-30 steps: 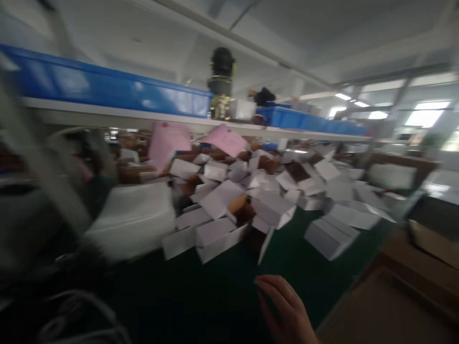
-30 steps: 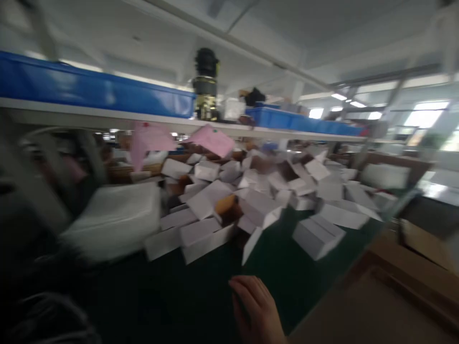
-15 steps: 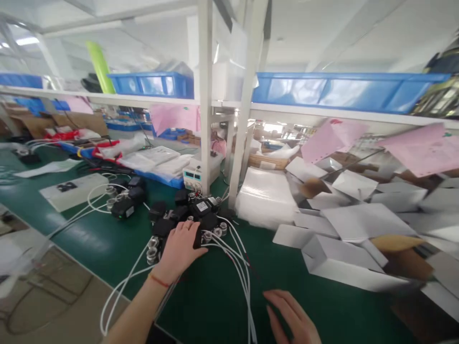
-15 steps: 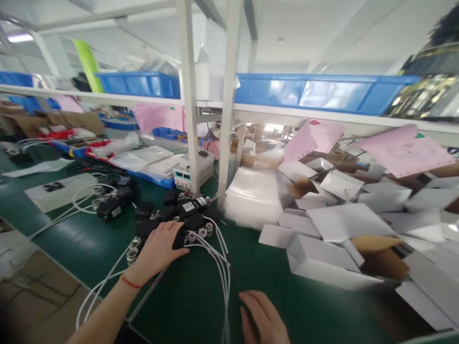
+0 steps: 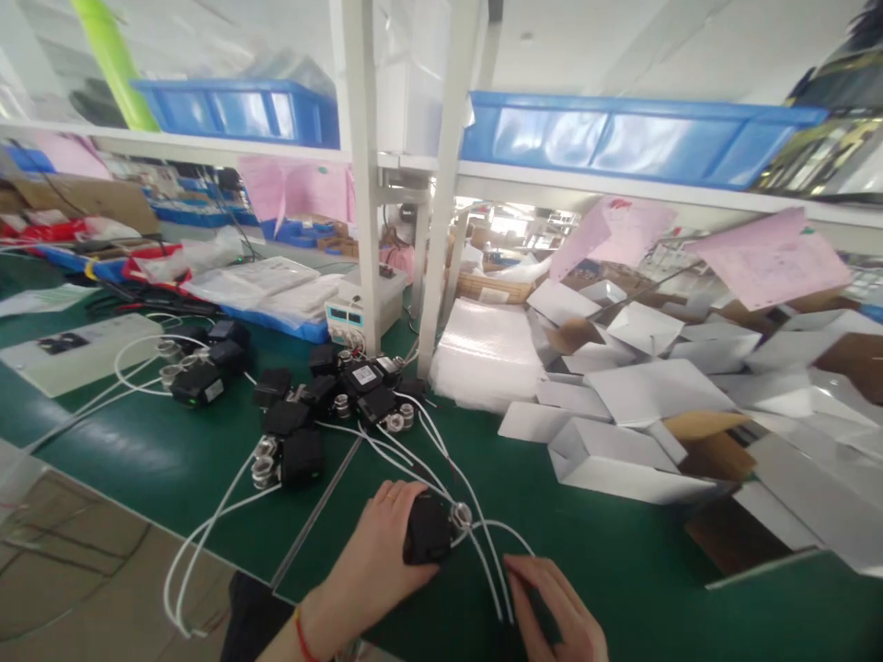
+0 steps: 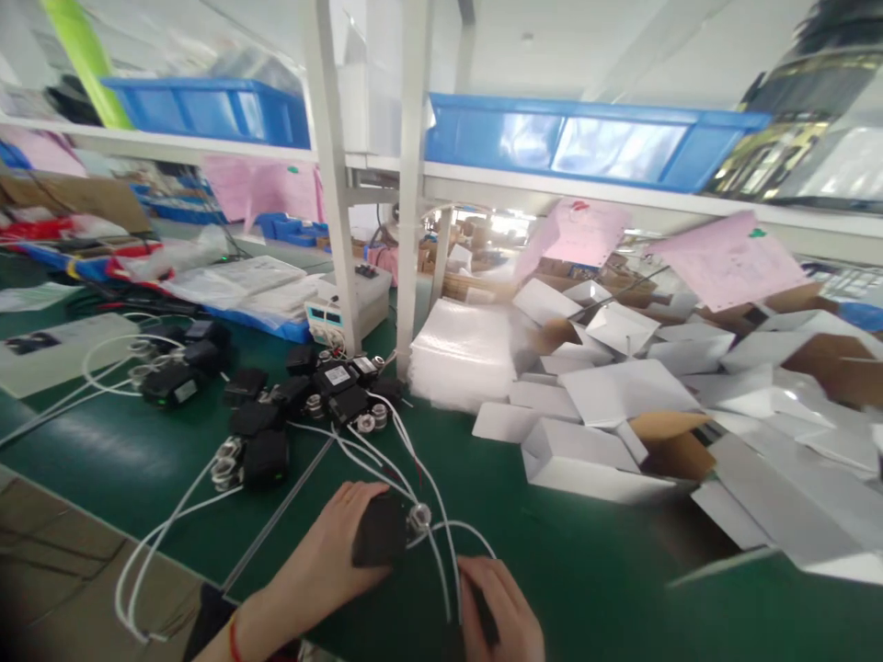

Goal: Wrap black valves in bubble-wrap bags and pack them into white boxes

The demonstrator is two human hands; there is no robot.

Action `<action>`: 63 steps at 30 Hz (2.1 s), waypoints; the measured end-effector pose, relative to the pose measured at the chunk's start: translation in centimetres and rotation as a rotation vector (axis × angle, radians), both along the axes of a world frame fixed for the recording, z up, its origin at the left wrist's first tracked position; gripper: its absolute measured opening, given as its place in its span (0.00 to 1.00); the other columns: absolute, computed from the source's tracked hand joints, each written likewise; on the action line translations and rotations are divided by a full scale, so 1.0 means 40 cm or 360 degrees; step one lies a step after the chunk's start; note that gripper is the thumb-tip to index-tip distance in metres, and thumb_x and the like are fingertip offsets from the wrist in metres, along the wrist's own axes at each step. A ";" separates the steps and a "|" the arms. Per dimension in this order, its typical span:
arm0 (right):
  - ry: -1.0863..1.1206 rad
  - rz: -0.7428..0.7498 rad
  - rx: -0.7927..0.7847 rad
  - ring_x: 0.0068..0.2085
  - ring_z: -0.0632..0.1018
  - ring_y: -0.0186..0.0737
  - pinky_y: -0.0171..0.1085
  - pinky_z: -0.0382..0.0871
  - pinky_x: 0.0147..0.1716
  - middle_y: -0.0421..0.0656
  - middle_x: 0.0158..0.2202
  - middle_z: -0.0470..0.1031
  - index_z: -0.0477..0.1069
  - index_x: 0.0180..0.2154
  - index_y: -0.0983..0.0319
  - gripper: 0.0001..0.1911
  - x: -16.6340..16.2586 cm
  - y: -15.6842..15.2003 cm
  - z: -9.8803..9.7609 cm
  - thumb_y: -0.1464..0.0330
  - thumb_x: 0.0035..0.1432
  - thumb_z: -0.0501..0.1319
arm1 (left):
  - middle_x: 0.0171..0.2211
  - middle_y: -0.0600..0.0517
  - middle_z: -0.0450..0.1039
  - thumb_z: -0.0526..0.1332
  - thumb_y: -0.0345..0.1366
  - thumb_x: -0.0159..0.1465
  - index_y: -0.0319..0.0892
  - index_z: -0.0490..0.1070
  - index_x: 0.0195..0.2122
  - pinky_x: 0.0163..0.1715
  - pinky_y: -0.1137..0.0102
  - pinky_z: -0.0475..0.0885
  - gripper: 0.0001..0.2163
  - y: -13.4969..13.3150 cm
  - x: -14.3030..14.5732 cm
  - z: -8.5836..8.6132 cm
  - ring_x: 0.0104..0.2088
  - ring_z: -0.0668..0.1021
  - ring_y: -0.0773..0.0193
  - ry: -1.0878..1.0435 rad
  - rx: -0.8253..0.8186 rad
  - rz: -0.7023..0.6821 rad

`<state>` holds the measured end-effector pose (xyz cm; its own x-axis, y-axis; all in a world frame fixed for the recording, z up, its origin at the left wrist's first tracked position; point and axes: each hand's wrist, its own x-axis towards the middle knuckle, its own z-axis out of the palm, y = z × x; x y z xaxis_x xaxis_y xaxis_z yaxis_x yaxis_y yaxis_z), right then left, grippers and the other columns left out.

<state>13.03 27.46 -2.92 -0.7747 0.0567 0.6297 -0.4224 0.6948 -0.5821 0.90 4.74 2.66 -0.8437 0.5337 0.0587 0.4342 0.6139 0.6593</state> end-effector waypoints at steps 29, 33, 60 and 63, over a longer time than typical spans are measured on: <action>-0.0395 -0.0318 -0.0218 0.58 0.71 0.48 0.45 0.73 0.53 0.47 0.60 0.66 0.52 0.69 0.57 0.40 -0.012 0.021 -0.062 0.73 0.55 0.55 | 0.57 0.49 0.65 0.61 0.14 0.53 0.52 0.57 0.61 0.62 0.50 0.71 0.38 0.198 0.063 -0.055 0.57 0.70 0.53 0.0254 0.0608 -0.0493; -0.0363 -0.0345 -0.0250 0.56 0.73 0.49 0.45 0.73 0.51 0.48 0.59 0.68 0.55 0.68 0.59 0.36 -0.016 0.015 -0.051 0.71 0.57 0.56 | 0.58 0.47 0.64 0.62 0.15 0.55 0.53 0.55 0.63 0.64 0.47 0.68 0.38 0.190 0.059 -0.060 0.60 0.69 0.52 0.0243 0.0606 -0.0490; -0.0642 -0.0038 -0.1099 0.49 0.78 0.52 0.44 0.75 0.48 0.48 0.51 0.75 0.66 0.59 0.61 0.24 -0.038 0.014 0.006 0.61 0.65 0.66 | 0.42 0.45 0.77 0.71 0.50 0.53 0.37 0.73 0.46 0.41 0.65 0.73 0.26 0.239 -0.023 0.007 0.44 0.77 0.54 -0.1017 0.1236 0.0178; -0.0676 0.0107 -0.1504 0.45 0.79 0.51 0.43 0.77 0.45 0.49 0.45 0.77 0.68 0.53 0.63 0.24 -0.038 -0.005 0.016 0.54 0.67 0.68 | 0.41 0.45 0.78 0.73 0.51 0.52 0.37 0.74 0.46 0.39 0.67 0.72 0.27 0.243 -0.016 0.022 0.41 0.77 0.56 -0.1132 0.1319 0.0205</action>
<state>11.53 27.25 -2.28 -0.9423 0.3337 0.0253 -0.0761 -0.1401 -0.9872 0.25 14.44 3.53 -0.8734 0.4589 -0.1632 -0.2437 -0.1217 0.9622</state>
